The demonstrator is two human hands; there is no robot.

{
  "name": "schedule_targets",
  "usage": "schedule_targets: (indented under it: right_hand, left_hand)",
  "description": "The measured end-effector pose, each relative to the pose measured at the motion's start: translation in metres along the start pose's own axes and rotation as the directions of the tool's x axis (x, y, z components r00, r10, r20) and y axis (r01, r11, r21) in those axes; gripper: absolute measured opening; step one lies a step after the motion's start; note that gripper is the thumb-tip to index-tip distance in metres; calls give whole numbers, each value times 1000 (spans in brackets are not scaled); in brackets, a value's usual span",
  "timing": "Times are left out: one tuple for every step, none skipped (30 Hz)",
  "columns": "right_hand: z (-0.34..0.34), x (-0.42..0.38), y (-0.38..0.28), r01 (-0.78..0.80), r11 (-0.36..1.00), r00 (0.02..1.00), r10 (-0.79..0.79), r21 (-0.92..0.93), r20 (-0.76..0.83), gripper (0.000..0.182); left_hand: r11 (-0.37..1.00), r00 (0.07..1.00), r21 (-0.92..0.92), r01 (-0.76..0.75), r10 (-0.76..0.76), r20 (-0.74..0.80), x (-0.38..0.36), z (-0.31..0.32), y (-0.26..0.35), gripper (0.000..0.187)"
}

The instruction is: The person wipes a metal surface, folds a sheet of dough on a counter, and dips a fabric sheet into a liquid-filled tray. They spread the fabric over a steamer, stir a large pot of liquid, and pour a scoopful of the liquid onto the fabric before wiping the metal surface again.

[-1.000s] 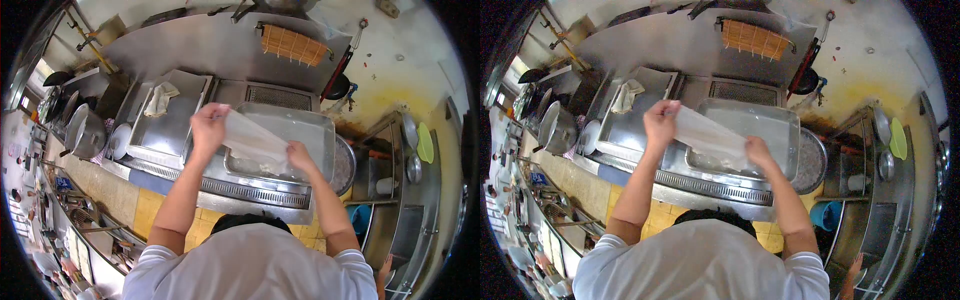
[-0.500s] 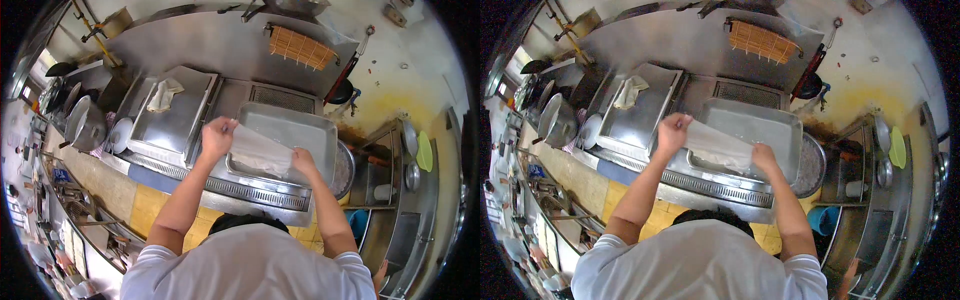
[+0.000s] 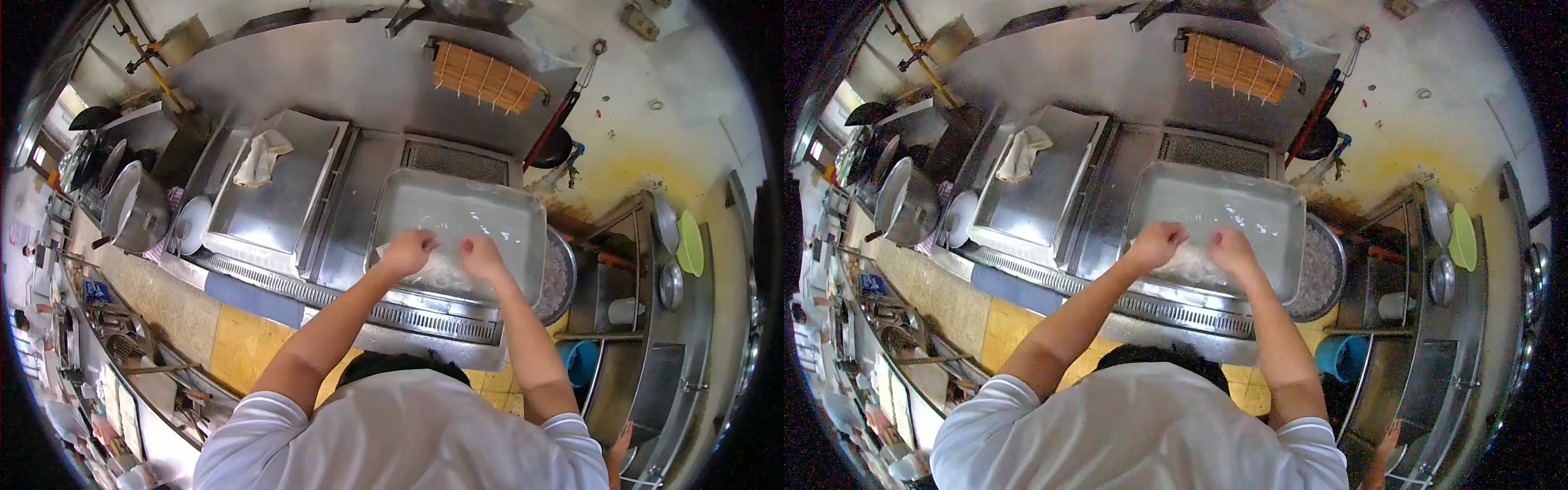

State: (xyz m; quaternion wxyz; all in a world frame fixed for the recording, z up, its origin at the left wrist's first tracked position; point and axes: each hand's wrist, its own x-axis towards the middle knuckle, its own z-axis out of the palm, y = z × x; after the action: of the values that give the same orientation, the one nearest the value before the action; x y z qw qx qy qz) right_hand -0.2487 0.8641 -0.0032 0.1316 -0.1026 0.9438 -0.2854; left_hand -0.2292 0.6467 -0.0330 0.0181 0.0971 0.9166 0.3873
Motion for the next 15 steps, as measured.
schedule_targets:
  right_hand:
    - [1, 4, -14, 105, 973, 994, -100, 205, -36, 21]
    - [2, 11, -25, 214, 894, 977, -191, 394, -97, 21]
    - [0, 13, -31, 319, 767, 948, -266, 557, -176, 21]
    - [-13, 5, -40, 225, 810, 974, -196, 542, -112, 22]
    - [-33, -7, -55, 130, 844, 991, -122, 520, -49, 23]
    - [-42, -15, -63, 33, 870, 999, -45, 492, 13, 24]
    - [-35, -12, -48, 80, 893, 997, -63, 442, -52, 25]
    - [-24, -6, -18, 124, 914, 989, -84, 387, -119, 26]
    - [-16, 1, 14, 163, 930, 977, -105, 328, -187, 27]
    - [-11, 7, 47, 113, 968, 986, -82, 226, -143, 28]
    - [-8, 13, 79, 69, 991, 993, -57, 117, -102, 29]
    - [-6, 17, 94, 29, 1000, 998, -29, 3, -59, 30]
    - [-13, 12, 75, 66, 995, 993, -58, 77, -99, 30]
    - [-18, 5, 55, 106, 983, 987, -85, 151, -138, 30]
    - [-22, -5, 26, 144, 964, 979, -105, 224, -176, 30]
  left_hand:
    - [993, 994, -111, -50, 38, -106, 5, -7, 20, 16]
    - [984, 972, -107, -142, 119, -202, 6, -21, 44, 14]
    - [967, 934, -93, -235, 198, -298, 6, -38, 71, 15]
    - [944, 879, -69, -324, 273, -392, 7, -53, 90, 17]
    - [939, 866, -57, -339, 288, -409, 6, -67, 98, 21]
    - [935, 853, -44, -352, 301, -426, 3, -84, 100, 25]
    - [931, 841, -33, -363, 312, -442, -2, -95, 97, 29]
    - [942, 828, -35, -333, 275, -488, -7, -104, 90, 31]
    - [951, 812, -39, -307, 240, -532, -13, -112, 83, 33]
    - [958, 794, -46, -282, 206, -571, -16, -115, 80, 36]
    - [966, 815, -83, -246, 160, -557, -16, -112, 78, 37]
    - [971, 833, -120, -206, 109, -542, -19, -105, 71, 37]
    - [975, 848, -157, -160, 54, -527, -21, -98, 62, 38]
    - [970, 855, -152, -187, 85, -512, -20, -83, 53, 39]
    - [972, 873, -127, -199, 117, -474, -21, -73, 59, 38]
